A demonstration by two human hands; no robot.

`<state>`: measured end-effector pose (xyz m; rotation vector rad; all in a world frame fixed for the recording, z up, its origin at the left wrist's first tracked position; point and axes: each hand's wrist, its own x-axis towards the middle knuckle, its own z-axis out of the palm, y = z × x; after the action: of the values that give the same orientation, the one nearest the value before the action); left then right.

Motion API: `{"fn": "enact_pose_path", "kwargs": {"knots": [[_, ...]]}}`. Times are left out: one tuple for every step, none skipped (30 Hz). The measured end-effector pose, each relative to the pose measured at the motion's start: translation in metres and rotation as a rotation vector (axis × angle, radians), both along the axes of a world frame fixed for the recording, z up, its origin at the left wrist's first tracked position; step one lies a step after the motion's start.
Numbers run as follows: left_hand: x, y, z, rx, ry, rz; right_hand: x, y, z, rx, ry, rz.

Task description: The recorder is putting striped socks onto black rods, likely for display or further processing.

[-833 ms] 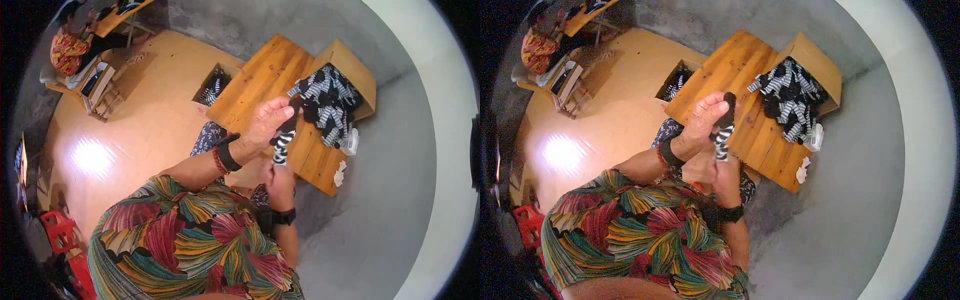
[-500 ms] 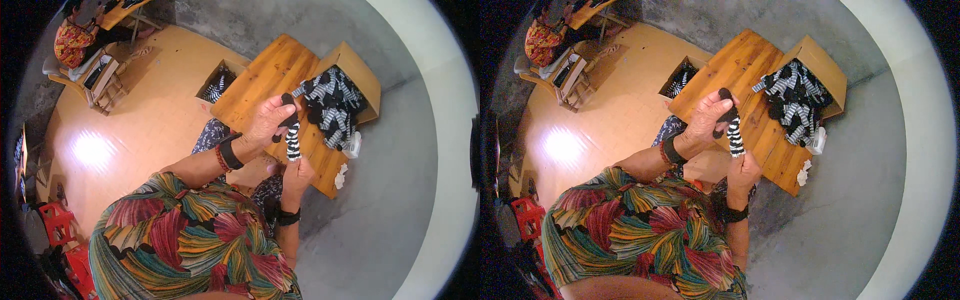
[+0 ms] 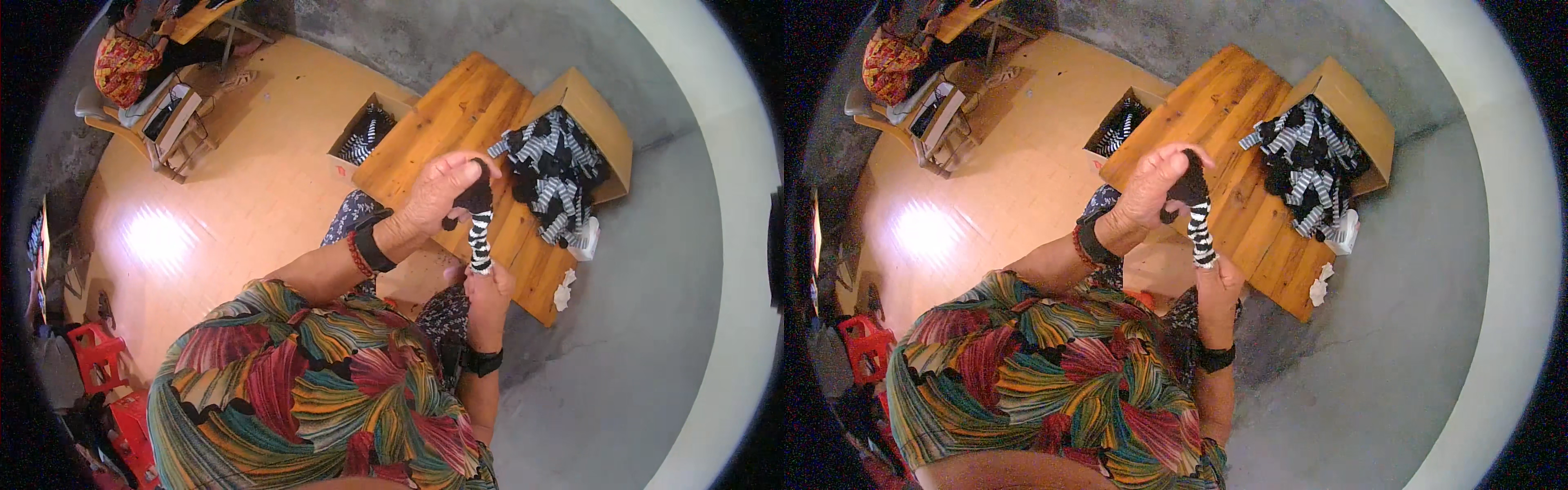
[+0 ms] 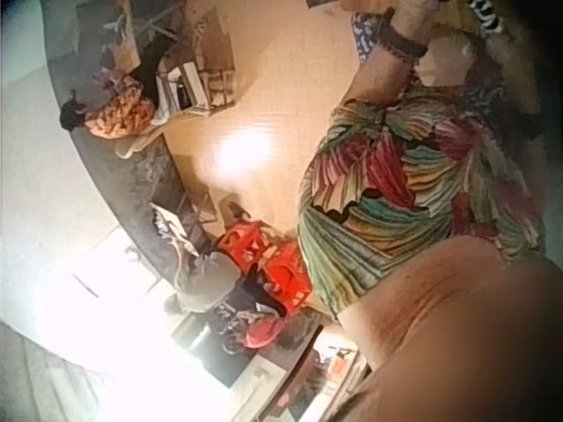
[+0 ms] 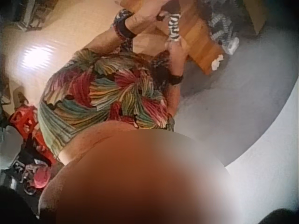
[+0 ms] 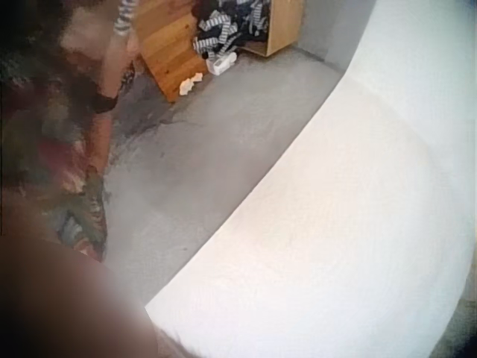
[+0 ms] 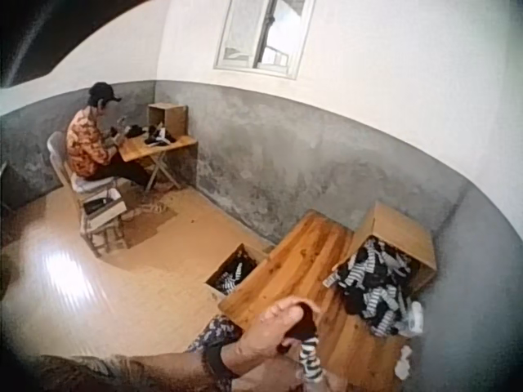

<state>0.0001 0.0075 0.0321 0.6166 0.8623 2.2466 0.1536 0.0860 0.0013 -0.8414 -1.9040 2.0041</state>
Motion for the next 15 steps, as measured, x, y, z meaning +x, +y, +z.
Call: {"fn": "enact_pose_path", "kwargs": {"knots": [[0.001,0.001,0.002,0.042,-0.002,0.026,0.001,-0.002,-0.003,0.139,0.07,-0.042],[0.002,0.003,0.002,0.084,-0.005,0.057,0.0,-0.003,-0.006,0.278,0.139,-0.08],[0.004,0.004,0.004,0.085,-0.006,0.054,0.0,-0.005,-0.008,0.279,0.138,-0.082],[0.006,0.005,0.007,0.073,-0.036,0.037,-0.002,-0.007,-0.009,0.129,0.093,-0.061],[0.008,0.005,0.008,0.061,-0.066,0.023,-0.004,-0.009,-0.009,-0.021,0.047,-0.036],[0.01,0.007,0.005,0.061,-0.067,0.024,-0.006,-0.013,-0.007,-0.021,0.047,-0.036],[0.012,0.009,0.001,0.032,-0.091,0.022,-0.009,-0.017,-0.003,-0.384,0.101,0.091],[0.017,0.012,0.0,0.004,-0.115,0.008,-0.01,-0.022,0.0,-0.744,0.157,0.209],[0.021,0.012,0.002,0.037,-0.091,0.036,-0.013,-0.027,-0.001,-0.769,0.189,0.318],[0.022,0.012,0.004,0.038,-0.092,0.029,-0.014,-0.029,-0.001,-0.766,0.191,0.311],[0.019,0.01,0.004,0.039,-0.048,0.037,-0.018,-0.032,-0.003,-0.758,0.224,0.332],[0.017,0.009,0.004,0.041,-0.005,0.045,-0.021,-0.034,-0.003,-0.75,0.258,0.353],[0.017,0.012,0.005,0.023,-0.046,0.107,-0.02,-0.035,0.003,-0.655,0.208,0.223],[0.013,0.011,0.004,0.02,-0.044,0.107,-0.019,-0.03,0.001,-0.658,0.21,0.223],[0.006,0.007,0.003,-0.073,-0.028,0.042,-0.016,-0.02,-0.005,-0.394,0.124,0.094]]}}
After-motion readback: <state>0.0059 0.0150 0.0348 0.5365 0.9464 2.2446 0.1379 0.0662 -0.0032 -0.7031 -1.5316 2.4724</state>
